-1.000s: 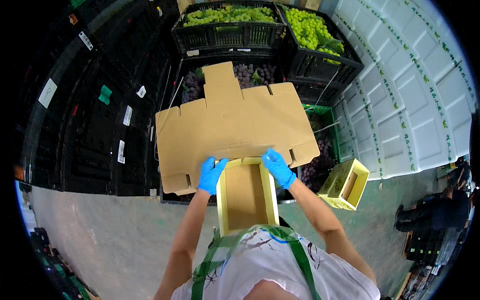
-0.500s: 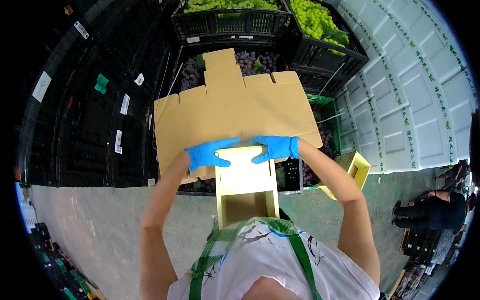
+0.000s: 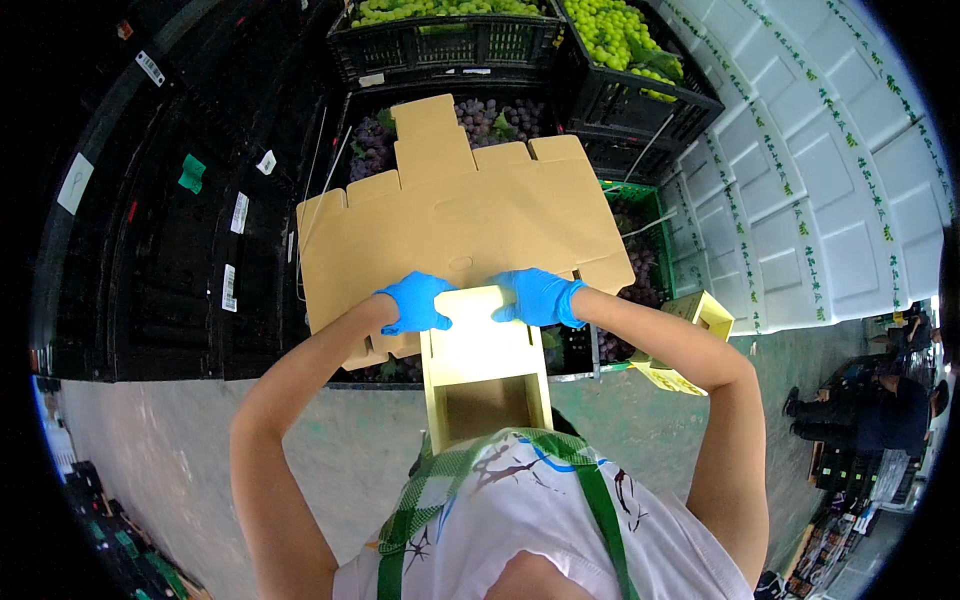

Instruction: The person assembles small yellow cardboard boxes from flat sheets. They fold the sides up, tuck the flaps into slots, and then place the completed boxes on the floor. The process is repeated multiple times throughout the video.

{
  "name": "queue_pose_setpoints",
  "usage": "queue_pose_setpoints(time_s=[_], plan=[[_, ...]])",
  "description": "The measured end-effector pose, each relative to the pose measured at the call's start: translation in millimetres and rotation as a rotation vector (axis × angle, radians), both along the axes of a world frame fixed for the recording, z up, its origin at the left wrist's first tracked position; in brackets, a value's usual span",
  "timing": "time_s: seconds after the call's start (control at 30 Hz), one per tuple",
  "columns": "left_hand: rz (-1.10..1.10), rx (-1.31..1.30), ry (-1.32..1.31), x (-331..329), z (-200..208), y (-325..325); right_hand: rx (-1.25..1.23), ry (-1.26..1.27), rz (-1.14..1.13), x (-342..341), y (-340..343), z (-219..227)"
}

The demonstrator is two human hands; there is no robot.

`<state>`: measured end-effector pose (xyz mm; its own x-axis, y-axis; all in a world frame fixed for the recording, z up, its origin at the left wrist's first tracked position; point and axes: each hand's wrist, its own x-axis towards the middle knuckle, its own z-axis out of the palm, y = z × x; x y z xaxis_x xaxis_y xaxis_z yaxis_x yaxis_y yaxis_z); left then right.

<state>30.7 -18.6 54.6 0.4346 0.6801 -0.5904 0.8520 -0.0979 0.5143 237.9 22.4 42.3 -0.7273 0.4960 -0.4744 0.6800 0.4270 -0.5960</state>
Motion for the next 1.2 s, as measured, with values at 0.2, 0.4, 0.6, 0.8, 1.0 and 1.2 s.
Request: queue_pose_setpoints(time_s=[0.2,0.4,0.6,0.8,1.0,1.2], plan=[[-0.003,0.059,0.102,0.4,9.6,-10.6,0.122,0.026,0.088,-9.7,-14.9,19.7],[0.122,0.296,0.122,13.3,-14.4,-13.3,0.558,0.0,-0.044,-9.0,-26.6,-5.2],[-0.007,0.41,0.233,27.2,-4.6,-10.3,0.609,-0.005,-0.068,-16.5,-33.6,-6.4],[0.079,0.497,0.298,31.2,-27.7,-4.0,0.737,0.003,-0.081,-29.0,-20.4,-21.2],[0.064,0.559,0.271,32.3,-16.8,-10.5,0.635,-0.089,-0.171,-14.7,-16.1,-9.5],[0.036,0.538,0.441,29.2,-24.0,-8.3,0.564,-0.262,-0.142,-27.5,-19.5,0.5]])
